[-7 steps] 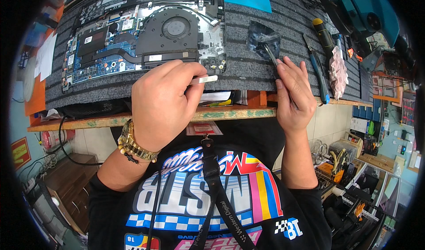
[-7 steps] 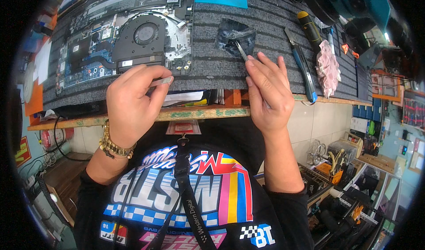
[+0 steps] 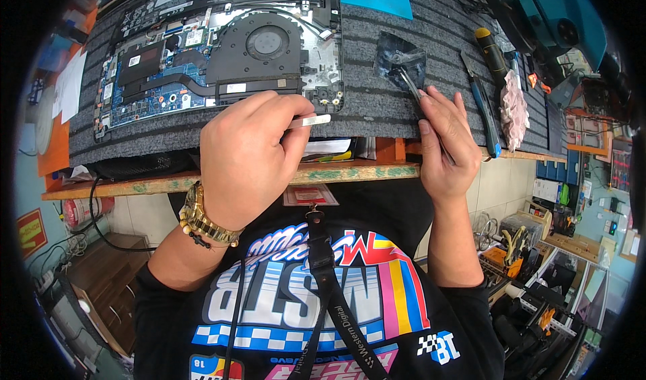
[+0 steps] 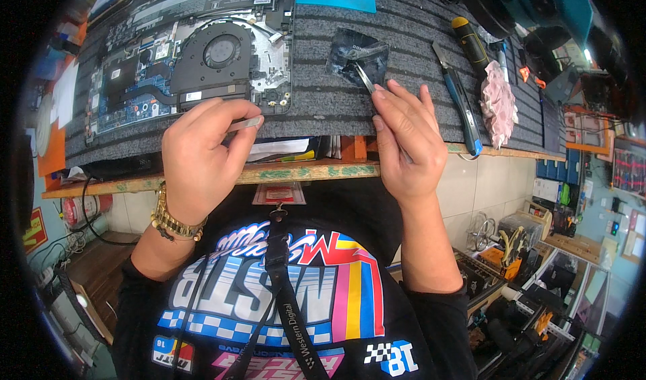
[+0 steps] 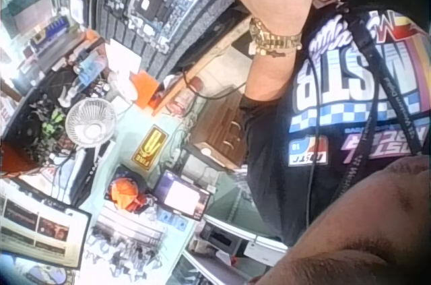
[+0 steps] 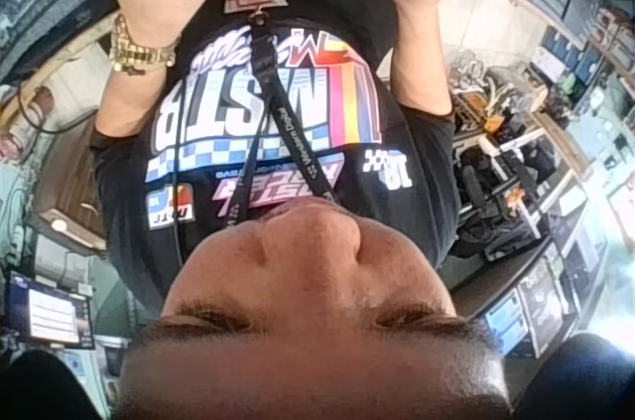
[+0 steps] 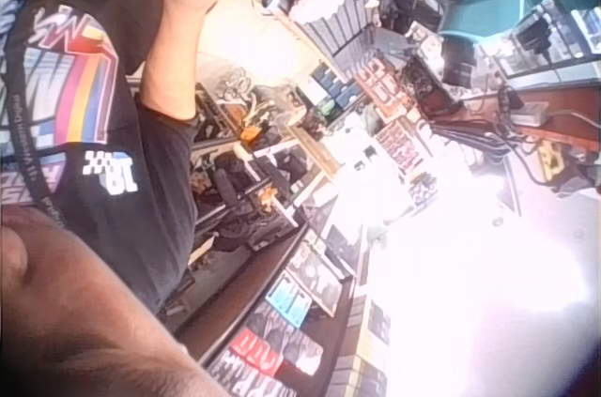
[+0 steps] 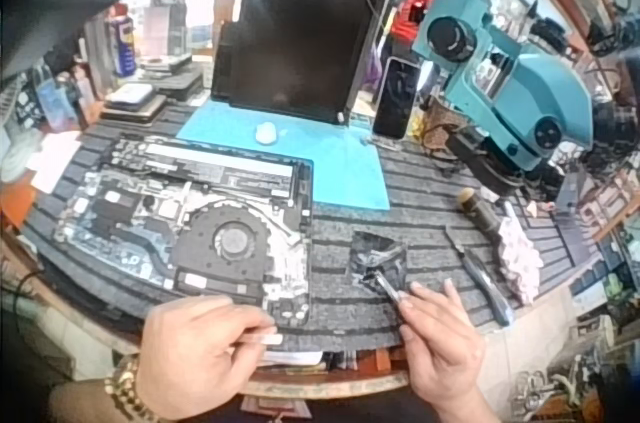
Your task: The person works on the internal components of an open laptop, using tweezers to handle small wires and connectors near a fan. The person later uses a pair of pliers on a small part and continues working on the laptop's circuitry.
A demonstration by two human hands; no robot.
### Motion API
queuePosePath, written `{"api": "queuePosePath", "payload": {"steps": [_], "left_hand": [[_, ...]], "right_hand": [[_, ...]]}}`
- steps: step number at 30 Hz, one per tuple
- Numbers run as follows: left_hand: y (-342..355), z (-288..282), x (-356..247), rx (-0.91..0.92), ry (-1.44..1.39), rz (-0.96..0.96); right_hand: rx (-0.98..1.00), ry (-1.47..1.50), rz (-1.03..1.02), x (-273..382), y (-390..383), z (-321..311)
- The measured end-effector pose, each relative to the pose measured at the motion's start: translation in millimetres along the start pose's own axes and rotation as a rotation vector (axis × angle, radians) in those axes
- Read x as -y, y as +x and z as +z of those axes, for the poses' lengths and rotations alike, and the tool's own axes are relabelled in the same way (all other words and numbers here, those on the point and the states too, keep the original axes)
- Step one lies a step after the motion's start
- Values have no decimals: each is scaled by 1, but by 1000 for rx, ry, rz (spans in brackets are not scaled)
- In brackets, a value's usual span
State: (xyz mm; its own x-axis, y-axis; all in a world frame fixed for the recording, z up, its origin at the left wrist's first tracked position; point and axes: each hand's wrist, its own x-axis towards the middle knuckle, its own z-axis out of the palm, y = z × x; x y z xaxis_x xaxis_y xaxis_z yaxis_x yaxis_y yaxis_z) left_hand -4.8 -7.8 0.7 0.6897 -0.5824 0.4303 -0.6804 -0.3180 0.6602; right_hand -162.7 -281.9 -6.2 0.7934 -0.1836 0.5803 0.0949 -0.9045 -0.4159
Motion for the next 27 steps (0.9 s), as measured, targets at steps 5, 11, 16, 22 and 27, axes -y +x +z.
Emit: {"api": "queuePosePath", "payload": {"steps": [5,11,16,22,27], "left_hand": [[0,-4,-1,39,28,14],[0,-3,-1,31,27,19],[-4,-1,-3,-3,-23,1],[-4,-3,-2,1,-8,18],[1,-1,0,-5,3,36]], "right_hand": [[6,167,119,1,3,-5],[-109,710,404,0,7,-16],[-152,884,332,7,10,-20],[-193,962,300,18,16,-15],[-240,998,286,18,21,-7]]}}
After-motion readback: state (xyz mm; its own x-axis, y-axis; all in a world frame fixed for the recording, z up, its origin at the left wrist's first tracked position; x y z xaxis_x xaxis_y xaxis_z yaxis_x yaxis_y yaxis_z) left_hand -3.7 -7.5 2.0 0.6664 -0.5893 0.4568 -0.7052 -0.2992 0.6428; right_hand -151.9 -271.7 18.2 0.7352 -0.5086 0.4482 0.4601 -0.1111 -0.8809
